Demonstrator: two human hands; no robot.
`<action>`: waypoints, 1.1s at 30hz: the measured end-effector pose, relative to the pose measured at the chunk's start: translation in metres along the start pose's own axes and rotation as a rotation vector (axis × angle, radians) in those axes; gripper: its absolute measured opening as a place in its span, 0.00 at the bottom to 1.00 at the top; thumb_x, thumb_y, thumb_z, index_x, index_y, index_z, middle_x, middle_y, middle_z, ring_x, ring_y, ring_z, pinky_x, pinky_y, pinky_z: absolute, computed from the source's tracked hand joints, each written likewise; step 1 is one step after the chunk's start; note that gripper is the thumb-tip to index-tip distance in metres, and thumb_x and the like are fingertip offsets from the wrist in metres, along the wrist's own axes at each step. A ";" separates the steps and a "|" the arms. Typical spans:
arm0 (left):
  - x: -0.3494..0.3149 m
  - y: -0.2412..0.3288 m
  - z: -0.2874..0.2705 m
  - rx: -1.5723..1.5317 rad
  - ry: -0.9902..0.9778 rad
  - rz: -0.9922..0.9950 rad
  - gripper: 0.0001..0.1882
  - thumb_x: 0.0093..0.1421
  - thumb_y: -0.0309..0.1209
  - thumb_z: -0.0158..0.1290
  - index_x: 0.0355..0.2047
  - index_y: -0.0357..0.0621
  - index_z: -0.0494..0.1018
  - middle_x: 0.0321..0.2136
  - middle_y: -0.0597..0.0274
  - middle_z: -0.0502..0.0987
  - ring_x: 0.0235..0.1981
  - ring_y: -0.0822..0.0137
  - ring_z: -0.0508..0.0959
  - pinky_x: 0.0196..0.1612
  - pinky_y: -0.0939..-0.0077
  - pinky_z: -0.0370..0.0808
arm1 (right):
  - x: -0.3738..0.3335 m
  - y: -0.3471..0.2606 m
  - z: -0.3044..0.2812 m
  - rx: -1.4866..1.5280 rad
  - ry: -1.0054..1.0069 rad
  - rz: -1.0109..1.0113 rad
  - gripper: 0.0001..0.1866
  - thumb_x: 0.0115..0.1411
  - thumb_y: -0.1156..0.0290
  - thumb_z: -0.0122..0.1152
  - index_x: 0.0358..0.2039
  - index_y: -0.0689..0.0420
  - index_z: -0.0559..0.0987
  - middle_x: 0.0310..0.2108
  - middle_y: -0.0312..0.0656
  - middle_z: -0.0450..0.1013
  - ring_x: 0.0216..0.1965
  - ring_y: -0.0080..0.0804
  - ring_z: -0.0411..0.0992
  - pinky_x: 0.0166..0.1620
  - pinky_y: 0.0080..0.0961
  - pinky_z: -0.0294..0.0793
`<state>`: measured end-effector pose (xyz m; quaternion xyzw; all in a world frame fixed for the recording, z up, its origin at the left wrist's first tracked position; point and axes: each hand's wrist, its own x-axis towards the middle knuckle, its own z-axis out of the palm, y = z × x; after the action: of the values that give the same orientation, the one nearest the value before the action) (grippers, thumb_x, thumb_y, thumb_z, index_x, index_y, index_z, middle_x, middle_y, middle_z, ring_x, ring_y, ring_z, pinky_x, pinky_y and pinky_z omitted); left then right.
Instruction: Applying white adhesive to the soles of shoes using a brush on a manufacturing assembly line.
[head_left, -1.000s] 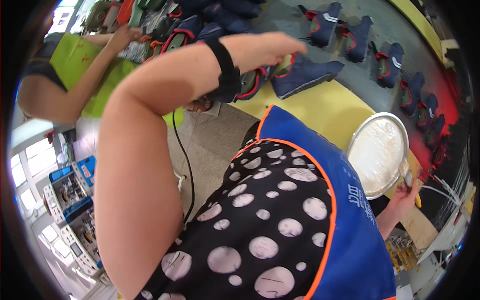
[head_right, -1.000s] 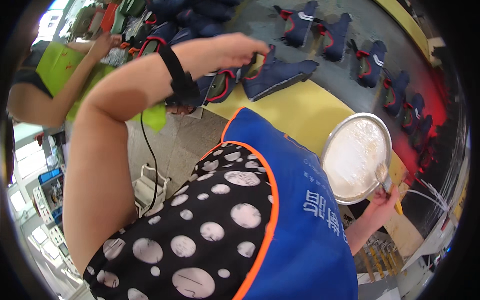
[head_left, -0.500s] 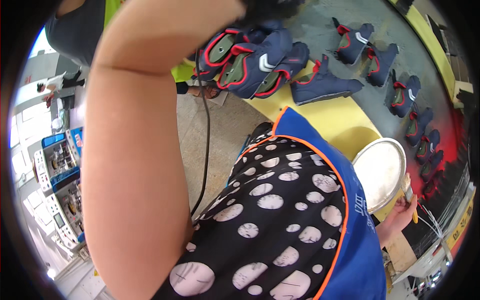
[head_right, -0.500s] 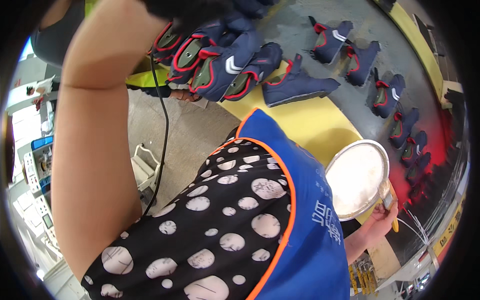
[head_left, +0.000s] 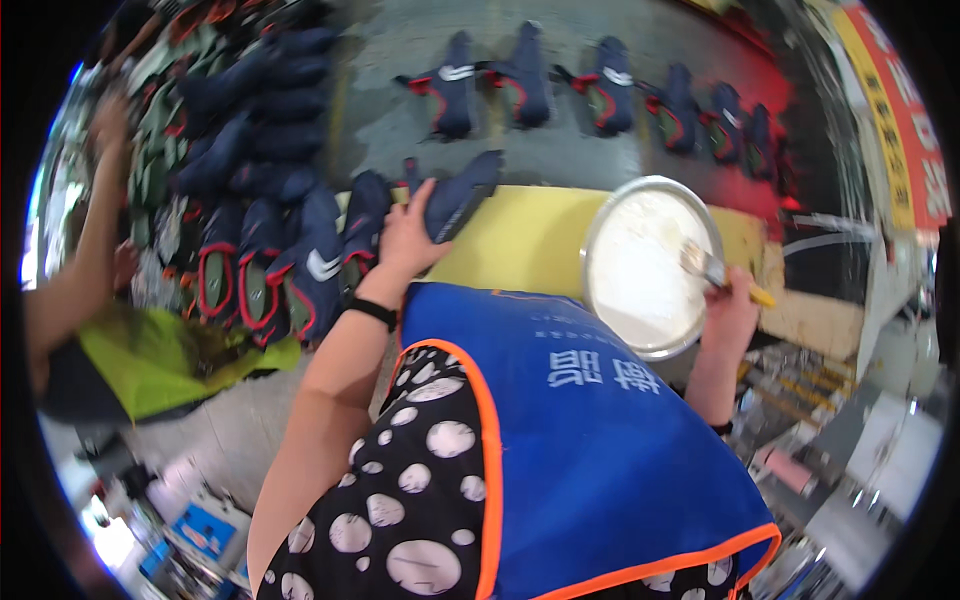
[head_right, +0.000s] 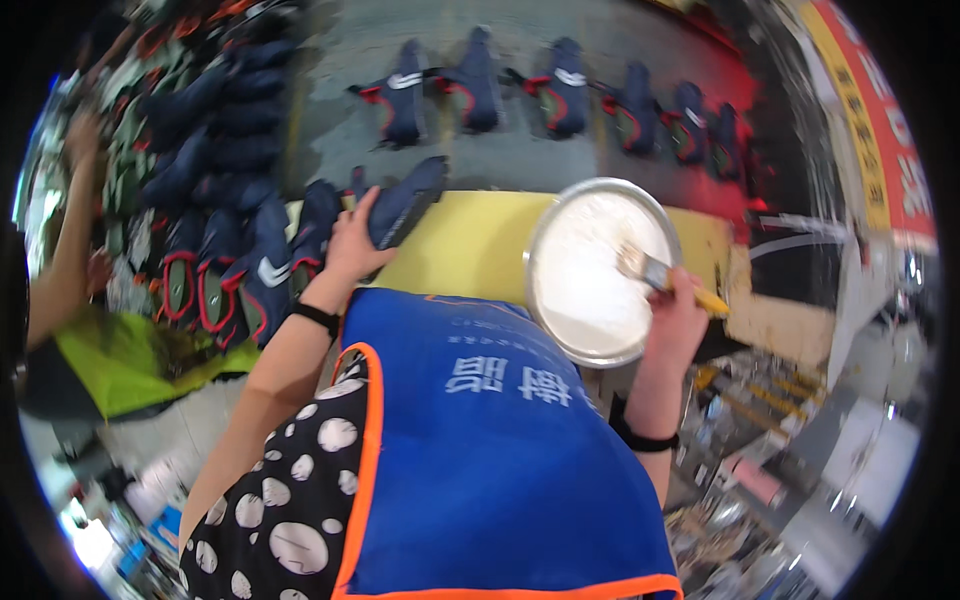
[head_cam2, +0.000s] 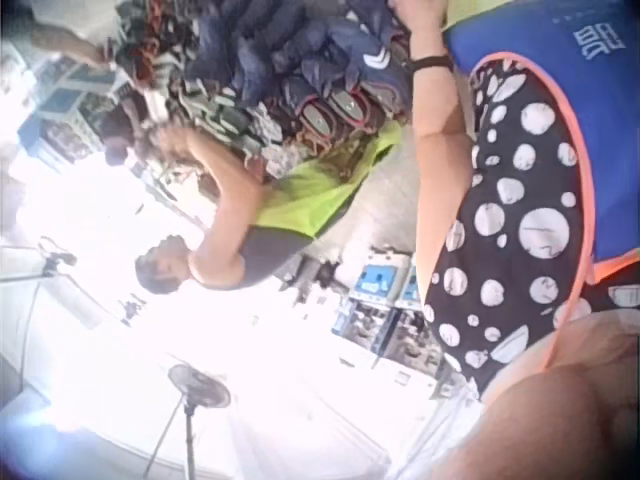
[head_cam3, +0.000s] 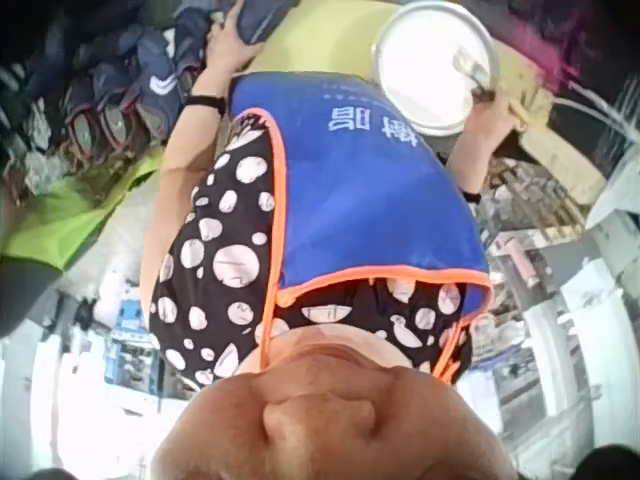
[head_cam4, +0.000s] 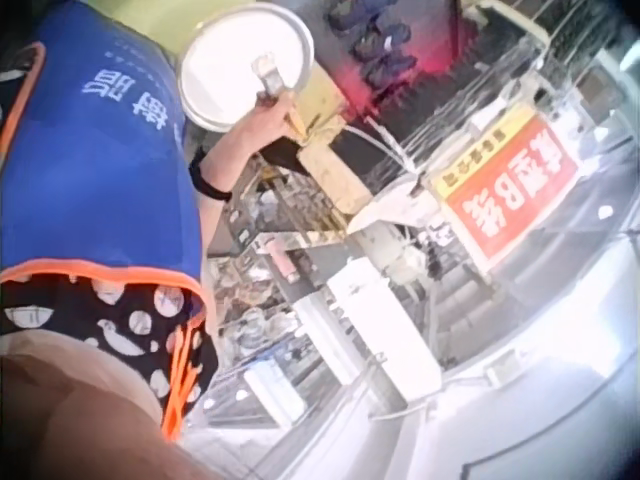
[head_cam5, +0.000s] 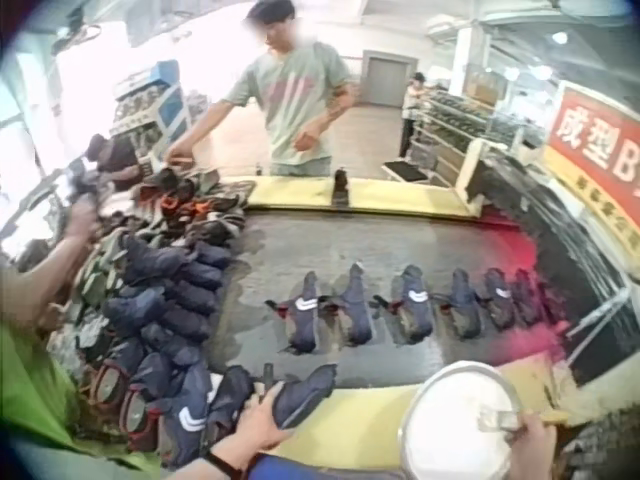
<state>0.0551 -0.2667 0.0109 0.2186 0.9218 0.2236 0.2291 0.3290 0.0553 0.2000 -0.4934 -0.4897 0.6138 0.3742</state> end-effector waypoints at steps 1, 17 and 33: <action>0.003 0.002 -0.005 -0.029 -0.021 0.022 0.60 0.39 0.37 0.71 0.71 0.73 0.49 0.49 0.40 0.69 0.52 0.38 0.72 0.55 0.50 0.73 | 0.005 0.007 -0.003 0.019 0.047 0.012 0.11 0.62 0.71 0.64 0.43 0.61 0.77 0.33 0.37 0.74 0.27 0.22 0.72 0.30 0.20 0.73; -0.057 0.132 -0.104 -1.218 -0.787 -0.031 0.44 0.51 0.26 0.54 0.69 0.35 0.53 0.59 0.47 0.70 0.58 0.57 0.74 0.60 0.67 0.71 | 0.017 0.097 -0.039 -1.046 -0.134 -0.450 0.09 0.55 0.67 0.70 0.31 0.58 0.82 0.27 0.45 0.79 0.28 0.38 0.78 0.35 0.30 0.76; -0.047 0.171 -0.071 -1.038 -0.928 -0.015 0.42 0.52 0.28 0.54 0.68 0.38 0.56 0.58 0.53 0.71 0.56 0.62 0.73 0.58 0.73 0.70 | 0.015 0.056 -0.068 -0.572 0.062 -0.451 0.12 0.55 0.65 0.71 0.33 0.61 0.83 0.25 0.44 0.78 0.26 0.34 0.77 0.32 0.28 0.74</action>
<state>0.1072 -0.1755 0.1700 0.1475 0.5038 0.5172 0.6760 0.3926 0.0717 0.1395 -0.4762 -0.7265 0.3387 0.3615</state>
